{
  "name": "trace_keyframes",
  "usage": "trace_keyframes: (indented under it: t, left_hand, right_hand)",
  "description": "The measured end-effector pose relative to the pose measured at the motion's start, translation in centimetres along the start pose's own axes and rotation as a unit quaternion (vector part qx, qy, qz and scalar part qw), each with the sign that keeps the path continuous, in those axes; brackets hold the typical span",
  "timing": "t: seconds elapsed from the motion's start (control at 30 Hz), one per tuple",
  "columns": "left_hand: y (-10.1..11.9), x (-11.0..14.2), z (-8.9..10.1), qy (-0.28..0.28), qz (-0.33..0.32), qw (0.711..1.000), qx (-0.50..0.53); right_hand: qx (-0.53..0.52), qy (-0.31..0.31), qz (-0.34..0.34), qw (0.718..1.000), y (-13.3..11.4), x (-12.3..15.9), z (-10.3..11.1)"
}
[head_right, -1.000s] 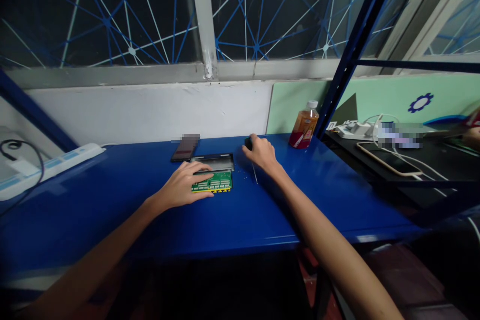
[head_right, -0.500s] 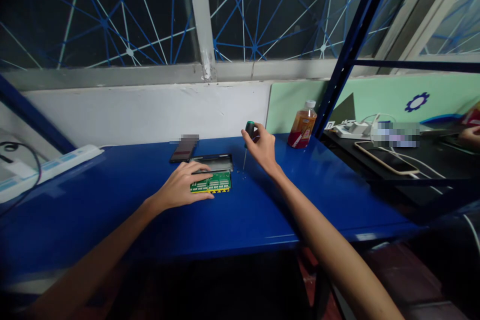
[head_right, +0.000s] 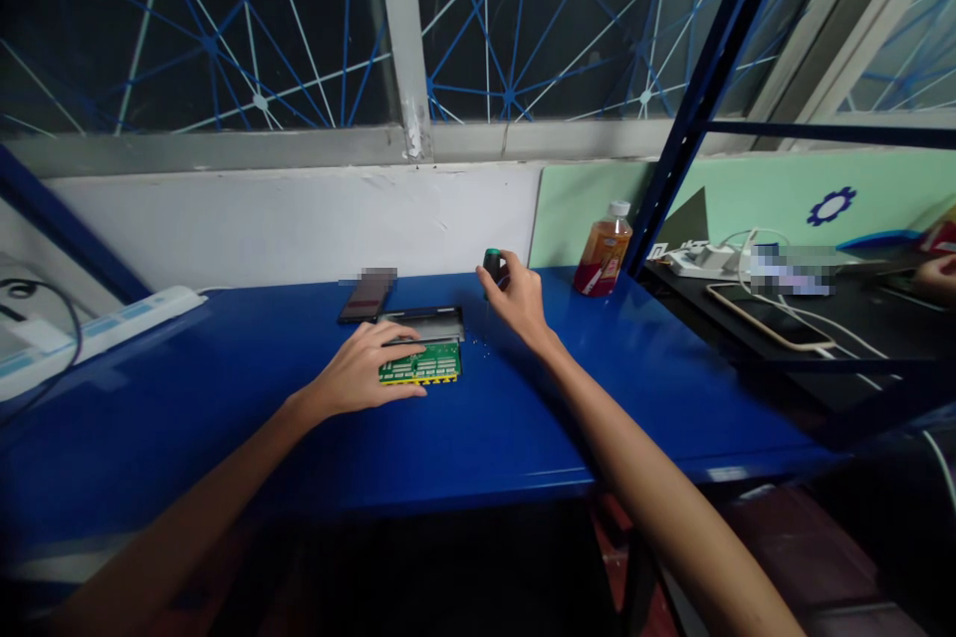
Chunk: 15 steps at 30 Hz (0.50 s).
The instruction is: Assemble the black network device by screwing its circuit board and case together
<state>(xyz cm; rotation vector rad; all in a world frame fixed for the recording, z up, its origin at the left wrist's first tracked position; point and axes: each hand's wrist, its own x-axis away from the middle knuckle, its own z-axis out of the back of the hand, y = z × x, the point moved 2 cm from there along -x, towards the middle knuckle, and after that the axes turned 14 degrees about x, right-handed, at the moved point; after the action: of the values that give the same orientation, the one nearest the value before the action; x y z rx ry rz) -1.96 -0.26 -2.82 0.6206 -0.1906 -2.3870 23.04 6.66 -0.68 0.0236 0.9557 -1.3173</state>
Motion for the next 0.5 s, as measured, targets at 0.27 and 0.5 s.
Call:
trace_keyframes:
  t: [0.27,0.5]
  left_hand:
    - [0.0,-0.1,0.0,0.011,0.009,1.000,0.014]
    - [0.2,-0.3,-0.2,0.081,0.018,0.990,0.115]
  right_hand:
    - [-0.035,0.009,-0.019,0.999,-0.3,0.1,0.1]
    - [-0.211,0.010,-0.062,0.975,-1.8,0.3,0.7]
